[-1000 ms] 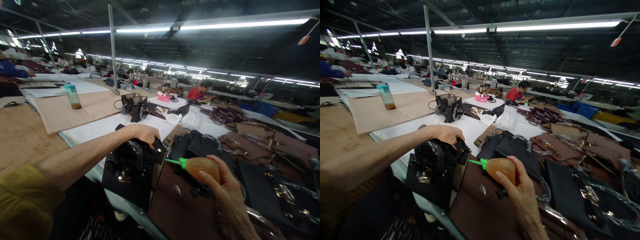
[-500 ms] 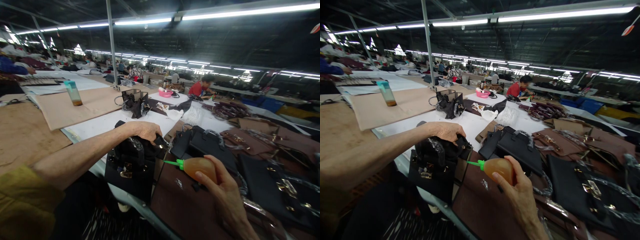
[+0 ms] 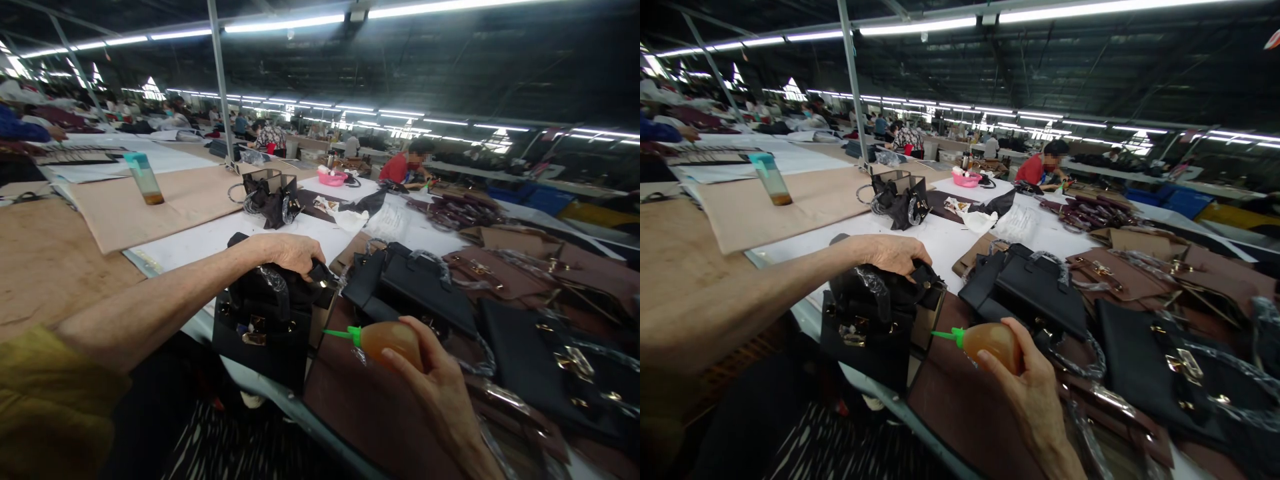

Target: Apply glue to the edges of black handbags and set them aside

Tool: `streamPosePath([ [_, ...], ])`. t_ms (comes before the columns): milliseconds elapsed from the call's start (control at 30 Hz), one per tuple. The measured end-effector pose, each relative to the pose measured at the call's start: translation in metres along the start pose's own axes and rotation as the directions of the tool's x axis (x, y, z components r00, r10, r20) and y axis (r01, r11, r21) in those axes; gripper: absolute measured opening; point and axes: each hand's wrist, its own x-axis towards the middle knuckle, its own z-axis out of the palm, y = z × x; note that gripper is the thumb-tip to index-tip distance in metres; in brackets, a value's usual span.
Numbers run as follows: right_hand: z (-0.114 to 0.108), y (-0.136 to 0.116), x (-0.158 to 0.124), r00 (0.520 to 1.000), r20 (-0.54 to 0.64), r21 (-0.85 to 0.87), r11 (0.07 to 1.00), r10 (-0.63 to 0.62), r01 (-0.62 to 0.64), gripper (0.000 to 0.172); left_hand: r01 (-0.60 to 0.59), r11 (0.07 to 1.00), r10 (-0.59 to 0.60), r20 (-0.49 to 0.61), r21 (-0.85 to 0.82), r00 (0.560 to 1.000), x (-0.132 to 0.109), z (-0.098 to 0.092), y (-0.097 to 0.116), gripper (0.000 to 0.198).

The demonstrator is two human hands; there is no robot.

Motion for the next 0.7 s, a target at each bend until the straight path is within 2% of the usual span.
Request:
streamPosePath([
  [100,0.005,0.005,-0.004,1.000,-0.002,-0.013,1.000,-0.013,0.013,0.056,0.003,1.000,-0.003,0.002,-0.015,1.000,-0.001,0.000,0.001,0.024],
  [267,0.009,0.007,-0.011,0.999,0.031,-0.023,0.999,0.037,-0.036,0.058,0.017,0.999,-0.017,0.004,-0.039,1.000,-0.004,-0.001,0.002,0.027],
  [467,0.016,0.012,-0.016,0.998,0.035,-0.027,0.999,0.047,-0.046,0.055,0.051,0.998,-0.053,-0.039,-0.045,0.998,-0.008,0.003,0.005,0.030],
  [567,0.019,0.018,-0.017,0.997,0.031,-0.010,0.998,0.068,-0.068,0.055,0.050,0.999,-0.050,-0.040,-0.007,0.998,-0.013,0.007,0.008,0.026],
  [700,0.024,0.024,-0.020,0.995,0.037,0.008,0.995,0.096,-0.096,0.054,0.064,0.994,-0.056,-0.100,0.084,0.993,-0.025,0.010,0.014,0.028],
])
